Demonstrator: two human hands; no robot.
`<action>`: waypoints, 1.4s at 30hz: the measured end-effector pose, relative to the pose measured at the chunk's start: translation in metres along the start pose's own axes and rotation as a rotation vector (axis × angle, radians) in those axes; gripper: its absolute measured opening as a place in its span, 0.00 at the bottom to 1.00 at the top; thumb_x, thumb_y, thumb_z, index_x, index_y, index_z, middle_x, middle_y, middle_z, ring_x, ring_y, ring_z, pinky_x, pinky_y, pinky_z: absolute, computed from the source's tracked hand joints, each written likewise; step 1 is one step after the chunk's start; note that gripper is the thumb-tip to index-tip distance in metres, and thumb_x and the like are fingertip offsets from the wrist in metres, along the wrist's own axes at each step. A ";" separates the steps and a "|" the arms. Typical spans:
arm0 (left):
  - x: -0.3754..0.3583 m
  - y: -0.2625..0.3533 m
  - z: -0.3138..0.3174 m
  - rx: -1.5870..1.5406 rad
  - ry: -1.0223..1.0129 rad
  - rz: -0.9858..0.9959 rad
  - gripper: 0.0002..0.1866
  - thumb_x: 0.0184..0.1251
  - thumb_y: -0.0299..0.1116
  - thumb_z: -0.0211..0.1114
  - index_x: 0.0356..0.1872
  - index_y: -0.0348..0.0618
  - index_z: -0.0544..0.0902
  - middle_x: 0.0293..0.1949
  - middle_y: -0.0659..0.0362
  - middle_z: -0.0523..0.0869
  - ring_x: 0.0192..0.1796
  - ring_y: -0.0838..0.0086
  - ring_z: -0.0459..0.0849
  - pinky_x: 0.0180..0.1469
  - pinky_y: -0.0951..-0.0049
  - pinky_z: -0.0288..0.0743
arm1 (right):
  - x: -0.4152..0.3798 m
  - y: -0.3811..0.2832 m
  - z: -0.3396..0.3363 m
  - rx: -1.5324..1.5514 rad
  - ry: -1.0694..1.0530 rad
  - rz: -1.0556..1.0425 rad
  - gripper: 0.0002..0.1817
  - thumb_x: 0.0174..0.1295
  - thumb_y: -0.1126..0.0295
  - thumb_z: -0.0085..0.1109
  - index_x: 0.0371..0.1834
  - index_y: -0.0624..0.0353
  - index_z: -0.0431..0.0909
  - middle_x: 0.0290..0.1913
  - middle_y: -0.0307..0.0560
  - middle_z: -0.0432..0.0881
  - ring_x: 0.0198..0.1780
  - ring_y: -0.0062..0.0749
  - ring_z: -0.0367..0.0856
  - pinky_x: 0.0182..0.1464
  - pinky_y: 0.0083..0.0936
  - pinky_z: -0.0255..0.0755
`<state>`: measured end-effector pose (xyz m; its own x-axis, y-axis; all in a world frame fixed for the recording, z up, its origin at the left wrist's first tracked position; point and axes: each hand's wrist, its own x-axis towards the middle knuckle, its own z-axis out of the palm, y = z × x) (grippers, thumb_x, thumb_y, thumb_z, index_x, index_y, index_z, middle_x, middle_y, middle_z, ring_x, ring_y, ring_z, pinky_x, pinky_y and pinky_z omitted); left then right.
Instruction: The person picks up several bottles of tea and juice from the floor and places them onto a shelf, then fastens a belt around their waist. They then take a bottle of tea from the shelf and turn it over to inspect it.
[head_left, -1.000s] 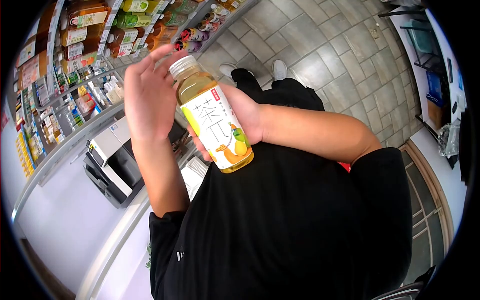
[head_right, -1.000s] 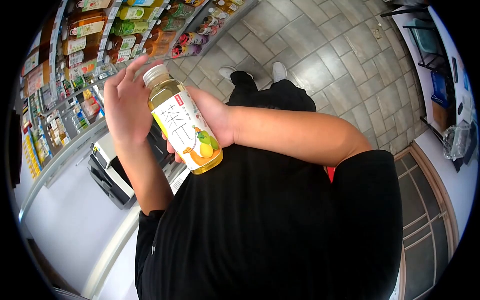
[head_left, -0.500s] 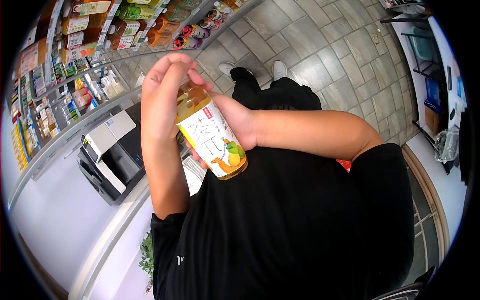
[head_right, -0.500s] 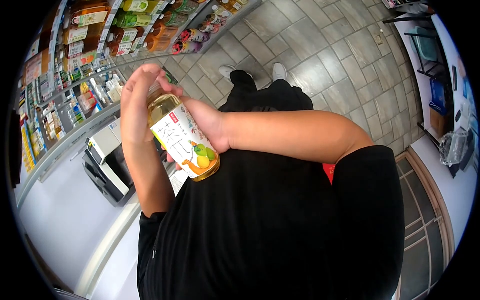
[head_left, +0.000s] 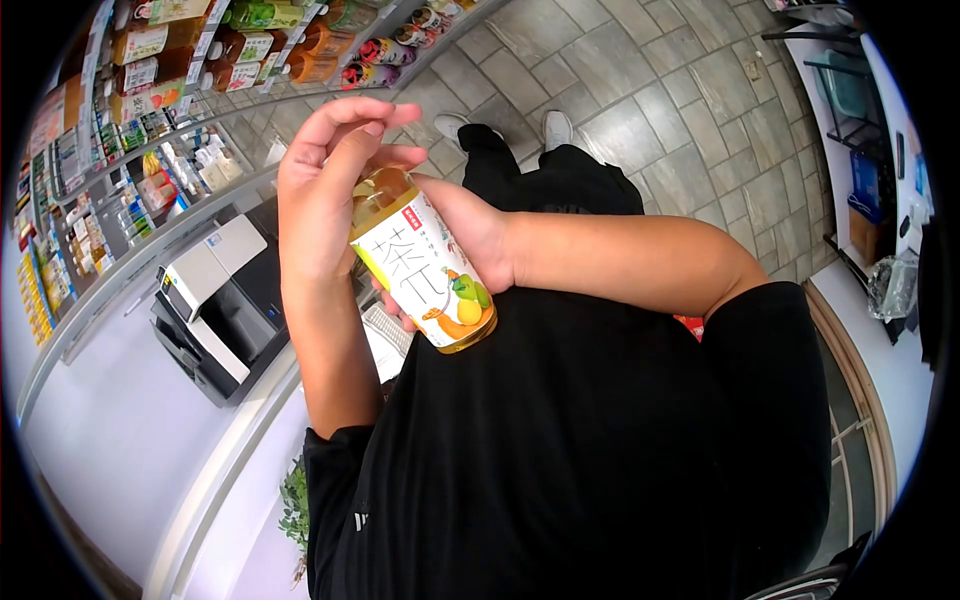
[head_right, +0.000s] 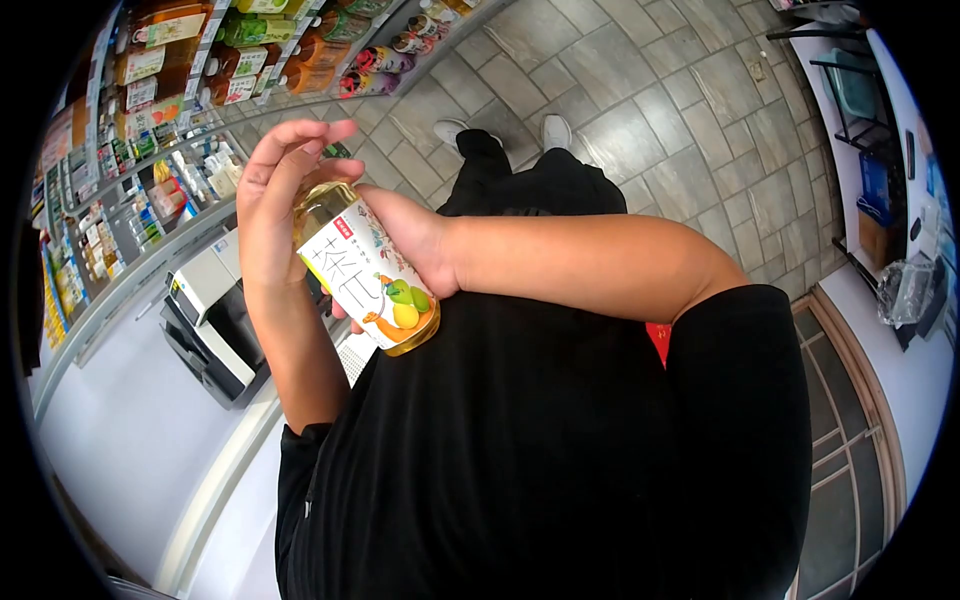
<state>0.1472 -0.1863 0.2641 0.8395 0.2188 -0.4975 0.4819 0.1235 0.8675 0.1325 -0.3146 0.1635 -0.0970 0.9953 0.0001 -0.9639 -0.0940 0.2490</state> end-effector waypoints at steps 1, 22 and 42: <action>0.001 0.000 0.000 -0.015 -0.006 0.004 0.10 0.75 0.23 0.58 0.52 0.37 0.83 0.52 0.49 0.90 0.43 0.66 0.92 0.45 0.71 0.84 | -0.001 0.000 0.000 0.008 0.007 0.003 0.41 0.74 0.31 0.34 0.50 0.59 0.83 0.41 0.58 0.89 0.41 0.54 0.90 0.45 0.55 0.85; 0.009 -0.009 0.002 -0.016 0.031 0.096 0.14 0.73 0.21 0.57 0.55 0.36 0.83 0.69 0.47 0.79 0.66 0.61 0.83 0.64 0.58 0.82 | 0.001 -0.004 -0.001 0.068 0.074 0.003 0.39 0.73 0.31 0.38 0.51 0.57 0.83 0.41 0.53 0.89 0.41 0.53 0.91 0.43 0.57 0.85; 0.018 -0.008 0.015 0.004 0.004 0.089 0.14 0.72 0.22 0.59 0.55 0.38 0.83 0.68 0.48 0.80 0.64 0.60 0.84 0.61 0.61 0.82 | -0.011 -0.012 -0.003 0.073 0.076 -0.006 0.41 0.72 0.29 0.37 0.52 0.58 0.83 0.41 0.57 0.89 0.41 0.53 0.91 0.43 0.55 0.86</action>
<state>0.1623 -0.1983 0.2480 0.8782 0.2324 -0.4181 0.4063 0.0990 0.9084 0.1441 -0.3249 0.1580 -0.1125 0.9909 -0.0741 -0.9441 -0.0834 0.3189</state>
